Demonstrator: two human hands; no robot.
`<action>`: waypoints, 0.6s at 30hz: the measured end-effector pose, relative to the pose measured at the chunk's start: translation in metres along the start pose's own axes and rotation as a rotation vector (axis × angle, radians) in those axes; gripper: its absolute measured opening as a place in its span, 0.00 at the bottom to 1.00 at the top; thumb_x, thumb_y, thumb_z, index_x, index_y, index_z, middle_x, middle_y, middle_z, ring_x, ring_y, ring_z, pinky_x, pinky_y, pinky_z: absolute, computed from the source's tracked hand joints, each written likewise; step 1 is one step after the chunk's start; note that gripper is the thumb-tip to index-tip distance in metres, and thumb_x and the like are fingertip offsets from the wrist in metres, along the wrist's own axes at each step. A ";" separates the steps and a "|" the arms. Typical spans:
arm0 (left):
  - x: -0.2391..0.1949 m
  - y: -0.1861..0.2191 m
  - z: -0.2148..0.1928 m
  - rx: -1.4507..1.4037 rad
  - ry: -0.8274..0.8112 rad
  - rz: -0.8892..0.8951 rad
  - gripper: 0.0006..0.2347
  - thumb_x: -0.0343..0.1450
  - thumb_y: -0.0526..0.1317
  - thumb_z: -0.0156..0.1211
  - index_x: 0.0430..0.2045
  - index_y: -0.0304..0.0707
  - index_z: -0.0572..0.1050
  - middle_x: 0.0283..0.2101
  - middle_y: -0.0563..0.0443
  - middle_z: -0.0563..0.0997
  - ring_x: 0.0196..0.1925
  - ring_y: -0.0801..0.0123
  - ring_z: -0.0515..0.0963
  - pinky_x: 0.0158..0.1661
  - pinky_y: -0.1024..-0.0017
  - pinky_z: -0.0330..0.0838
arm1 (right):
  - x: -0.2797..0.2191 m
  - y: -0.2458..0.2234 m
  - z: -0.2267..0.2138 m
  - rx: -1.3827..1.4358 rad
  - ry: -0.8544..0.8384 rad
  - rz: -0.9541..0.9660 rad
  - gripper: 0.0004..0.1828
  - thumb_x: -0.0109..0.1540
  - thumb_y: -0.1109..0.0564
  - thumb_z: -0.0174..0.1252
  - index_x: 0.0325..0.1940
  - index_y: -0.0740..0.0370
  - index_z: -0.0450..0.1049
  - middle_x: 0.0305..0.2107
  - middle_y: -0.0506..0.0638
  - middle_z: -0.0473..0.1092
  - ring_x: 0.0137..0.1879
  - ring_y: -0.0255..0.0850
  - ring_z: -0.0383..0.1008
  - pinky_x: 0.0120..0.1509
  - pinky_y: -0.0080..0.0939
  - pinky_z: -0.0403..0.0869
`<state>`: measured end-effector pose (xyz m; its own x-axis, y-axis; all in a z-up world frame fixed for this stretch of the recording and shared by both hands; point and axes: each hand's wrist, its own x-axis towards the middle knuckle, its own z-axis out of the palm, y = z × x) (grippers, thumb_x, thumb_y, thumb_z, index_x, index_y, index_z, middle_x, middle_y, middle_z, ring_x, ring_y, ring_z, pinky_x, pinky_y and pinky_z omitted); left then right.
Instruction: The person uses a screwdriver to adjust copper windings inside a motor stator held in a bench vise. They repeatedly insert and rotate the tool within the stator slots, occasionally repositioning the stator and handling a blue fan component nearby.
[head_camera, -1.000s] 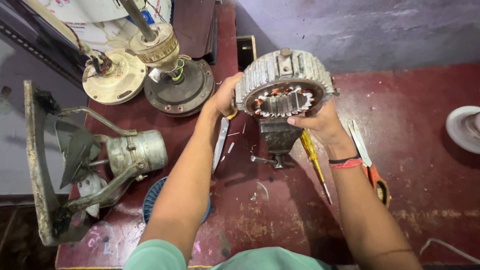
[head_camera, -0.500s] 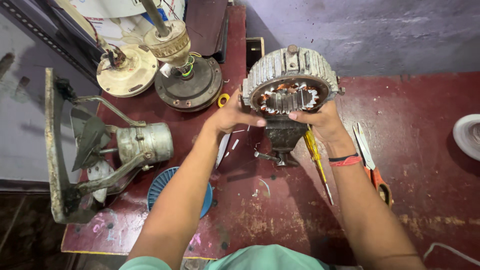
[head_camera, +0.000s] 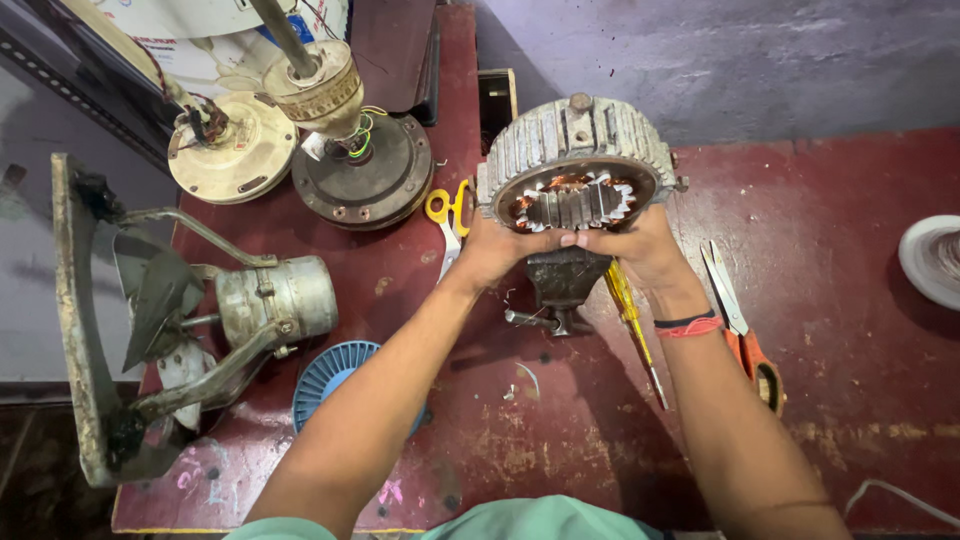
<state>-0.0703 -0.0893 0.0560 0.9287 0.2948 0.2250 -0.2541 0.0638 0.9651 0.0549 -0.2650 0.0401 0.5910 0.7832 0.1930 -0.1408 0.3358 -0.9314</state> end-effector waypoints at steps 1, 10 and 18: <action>0.000 0.000 0.000 0.005 0.004 -0.001 0.24 0.60 0.30 0.77 0.50 0.31 0.76 0.48 0.51 0.83 0.50 0.71 0.80 0.54 0.70 0.76 | -0.001 -0.001 0.000 0.035 -0.003 -0.006 0.28 0.55 0.73 0.66 0.60 0.68 0.72 0.48 0.52 0.75 0.53 0.39 0.76 0.61 0.43 0.75; 0.001 -0.005 -0.005 0.038 -0.023 0.004 0.21 0.61 0.29 0.75 0.47 0.31 0.77 0.45 0.52 0.83 0.47 0.73 0.81 0.51 0.71 0.77 | 0.000 0.005 -0.005 0.074 0.026 -0.021 0.32 0.53 0.73 0.67 0.62 0.67 0.70 0.52 0.51 0.74 0.58 0.40 0.76 0.66 0.44 0.74; 0.000 -0.006 -0.007 -0.033 -0.042 -0.050 0.21 0.61 0.29 0.74 0.48 0.31 0.77 0.45 0.52 0.84 0.47 0.74 0.81 0.51 0.72 0.77 | 0.001 0.008 -0.009 0.069 0.004 -0.028 0.34 0.53 0.75 0.66 0.63 0.68 0.69 0.52 0.52 0.74 0.58 0.41 0.76 0.66 0.45 0.74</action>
<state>-0.0706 -0.0829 0.0488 0.9508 0.2500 0.1831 -0.2155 0.1088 0.9704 0.0609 -0.2662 0.0296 0.5989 0.7708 0.2172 -0.1784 0.3928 -0.9021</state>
